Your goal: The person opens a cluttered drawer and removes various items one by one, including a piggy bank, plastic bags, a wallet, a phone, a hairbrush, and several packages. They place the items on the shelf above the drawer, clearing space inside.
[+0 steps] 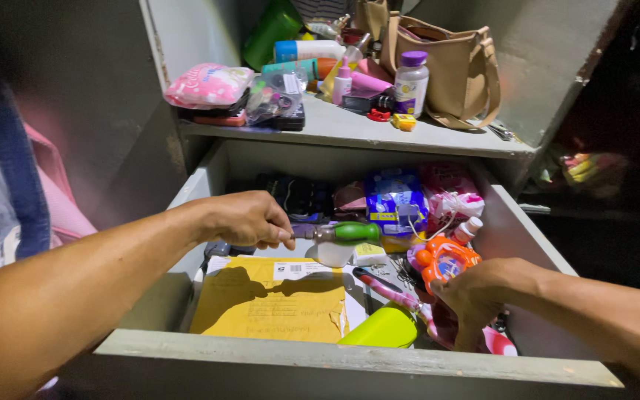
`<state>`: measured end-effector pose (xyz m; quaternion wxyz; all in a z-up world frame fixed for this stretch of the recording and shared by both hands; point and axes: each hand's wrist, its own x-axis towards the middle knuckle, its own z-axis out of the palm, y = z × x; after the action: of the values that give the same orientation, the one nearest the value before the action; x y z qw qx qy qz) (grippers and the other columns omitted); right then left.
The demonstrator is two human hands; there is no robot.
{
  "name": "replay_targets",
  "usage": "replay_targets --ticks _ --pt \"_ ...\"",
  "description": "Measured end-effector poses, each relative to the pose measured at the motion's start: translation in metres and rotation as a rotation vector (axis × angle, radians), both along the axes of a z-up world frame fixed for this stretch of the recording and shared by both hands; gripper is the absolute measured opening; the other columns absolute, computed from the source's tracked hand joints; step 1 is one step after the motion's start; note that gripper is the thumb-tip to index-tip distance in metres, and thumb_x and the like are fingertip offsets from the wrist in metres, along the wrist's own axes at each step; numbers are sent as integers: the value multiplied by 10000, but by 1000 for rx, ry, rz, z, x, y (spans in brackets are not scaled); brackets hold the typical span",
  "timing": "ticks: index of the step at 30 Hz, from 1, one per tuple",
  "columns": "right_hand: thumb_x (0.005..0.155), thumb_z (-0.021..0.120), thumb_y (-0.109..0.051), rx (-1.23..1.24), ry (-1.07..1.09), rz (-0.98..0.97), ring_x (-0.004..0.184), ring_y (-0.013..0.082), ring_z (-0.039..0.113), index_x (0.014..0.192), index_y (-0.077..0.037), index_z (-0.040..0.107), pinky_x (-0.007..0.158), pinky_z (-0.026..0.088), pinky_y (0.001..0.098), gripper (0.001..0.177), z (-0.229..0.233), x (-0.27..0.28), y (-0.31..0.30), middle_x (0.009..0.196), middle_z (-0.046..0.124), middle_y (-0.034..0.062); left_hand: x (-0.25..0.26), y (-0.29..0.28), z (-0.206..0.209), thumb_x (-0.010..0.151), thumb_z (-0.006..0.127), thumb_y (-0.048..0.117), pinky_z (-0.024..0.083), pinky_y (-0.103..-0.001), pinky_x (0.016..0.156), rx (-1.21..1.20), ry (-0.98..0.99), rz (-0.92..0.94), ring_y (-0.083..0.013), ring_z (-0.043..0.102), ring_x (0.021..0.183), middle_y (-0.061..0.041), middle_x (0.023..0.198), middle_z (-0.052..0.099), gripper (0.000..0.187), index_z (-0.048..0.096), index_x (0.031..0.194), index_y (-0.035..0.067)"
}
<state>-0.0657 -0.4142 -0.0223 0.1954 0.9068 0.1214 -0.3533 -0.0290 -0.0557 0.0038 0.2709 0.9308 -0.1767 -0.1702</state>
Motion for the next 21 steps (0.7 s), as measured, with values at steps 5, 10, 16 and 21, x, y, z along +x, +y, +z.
replay_targets --ticks 5,10,16,21 --pt "594 850 -652 127 85 -24 1088 260 688 1456 -140 469 877 543 390 1073 8 10 -6 1204 706 93 -10 5 -6 955 663 232 519 -316 694 33 40 -82 -131 597 737 -24 823 720 239 832 1066 104" --pt "750 845 -562 518 94 -57 1041 188 720 1397 -107 526 899 571 358 852 18 19 -20 1122 757 96 -16 -5 -10 958 655 247 543 -284 733 2 103 -157 -104 622 761 9 856 741 246 825 1068 108" --pt "776 762 -404 972 314 -253 933 198 748 1389 -164 574 838 597 344 685 29 3 -7 1011 764 108 -17 -18 -16 960 655 260 559 -273 750 -47 153 -237 -109 625 779 -6 844 718 252 819 1075 107" --pt "839 762 -339 1049 343 -219 943 143 730 1250 -86 661 834 588 319 494 27 1 -1 1001 767 60 -17 -21 -18 971 646 280 542 -269 742 -122 211 -242 -112 598 786 -5 837 675 274 822 1074 97"
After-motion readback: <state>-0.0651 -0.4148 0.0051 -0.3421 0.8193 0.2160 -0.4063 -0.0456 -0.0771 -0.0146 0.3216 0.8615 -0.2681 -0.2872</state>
